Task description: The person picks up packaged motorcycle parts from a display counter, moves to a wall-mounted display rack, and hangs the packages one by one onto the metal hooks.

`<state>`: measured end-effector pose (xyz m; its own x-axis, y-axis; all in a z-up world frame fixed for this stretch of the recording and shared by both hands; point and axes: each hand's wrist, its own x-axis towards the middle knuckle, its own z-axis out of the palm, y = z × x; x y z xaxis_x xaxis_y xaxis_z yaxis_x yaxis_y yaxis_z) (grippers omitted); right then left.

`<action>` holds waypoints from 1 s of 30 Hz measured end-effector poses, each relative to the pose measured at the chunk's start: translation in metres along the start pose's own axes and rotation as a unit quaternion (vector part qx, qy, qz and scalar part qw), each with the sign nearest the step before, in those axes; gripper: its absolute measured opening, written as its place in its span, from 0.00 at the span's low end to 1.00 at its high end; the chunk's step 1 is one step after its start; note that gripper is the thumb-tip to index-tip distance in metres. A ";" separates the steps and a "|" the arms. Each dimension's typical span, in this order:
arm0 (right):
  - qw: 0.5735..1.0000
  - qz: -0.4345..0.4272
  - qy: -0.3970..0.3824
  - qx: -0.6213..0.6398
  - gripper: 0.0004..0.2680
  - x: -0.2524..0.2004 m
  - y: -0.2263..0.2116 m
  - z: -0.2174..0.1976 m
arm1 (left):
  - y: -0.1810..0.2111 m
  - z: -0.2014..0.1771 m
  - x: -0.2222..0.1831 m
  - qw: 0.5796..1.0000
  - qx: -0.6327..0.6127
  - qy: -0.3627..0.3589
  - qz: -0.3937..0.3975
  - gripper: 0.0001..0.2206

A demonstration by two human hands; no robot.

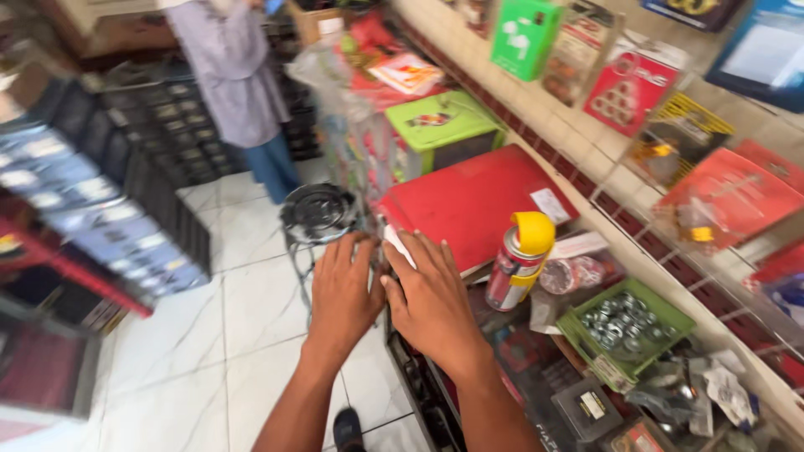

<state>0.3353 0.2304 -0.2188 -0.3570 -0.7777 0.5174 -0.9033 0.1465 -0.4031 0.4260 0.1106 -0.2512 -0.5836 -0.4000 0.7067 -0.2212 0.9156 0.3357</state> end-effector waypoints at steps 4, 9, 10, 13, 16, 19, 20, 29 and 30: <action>0.998 -0.017 -0.050 0.034 0.17 -0.017 -0.018 0.012 | 0.010 -0.027 -0.055 0.996 0.000 -0.003 -0.090 0.16; 0.989 -0.052 -0.119 0.073 0.17 -0.040 -0.042 0.044 | -0.001 -0.056 -0.110 0.988 0.045 0.025 -0.144 0.16; 0.986 -0.063 -0.134 0.081 0.16 -0.045 -0.047 0.051 | -0.003 -0.062 -0.119 0.986 0.056 0.031 -0.154 0.16; 0.978 -0.101 -0.168 0.078 0.16 -0.061 -0.069 0.072 | -0.004 -0.081 -0.148 0.980 0.076 0.039 -0.182 0.17; 0.964 -0.146 -0.197 0.107 0.17 -0.078 -0.096 0.085 | 0.000 -0.104 -0.181 0.970 0.099 0.050 -0.215 0.17; 0.946 -0.158 -0.248 0.134 0.17 -0.098 -0.130 0.091 | 0.007 -0.133 -0.215 0.958 0.133 0.071 -0.245 0.17; 0.942 -0.178 -0.249 0.139 0.17 -0.106 -0.142 0.093 | 0.011 -0.144 -0.229 0.952 0.146 0.078 -0.259 0.17; 0.889 -0.304 -0.291 0.182 0.16 -0.212 -0.245 0.084 | 0.095 -0.239 -0.357 0.892 0.234 0.170 -0.348 0.15; 0.885 -0.306 -0.298 0.184 0.16 -0.226 -0.253 0.080 | 0.106 -0.246 -0.370 0.888 0.234 0.174 -0.357 0.14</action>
<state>0.6630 0.3201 -0.2940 0.4598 -0.8437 0.2770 -0.7071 -0.5365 -0.4607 0.8107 0.3454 -0.3236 0.0936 -0.7983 0.5949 -0.7854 0.3080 0.5369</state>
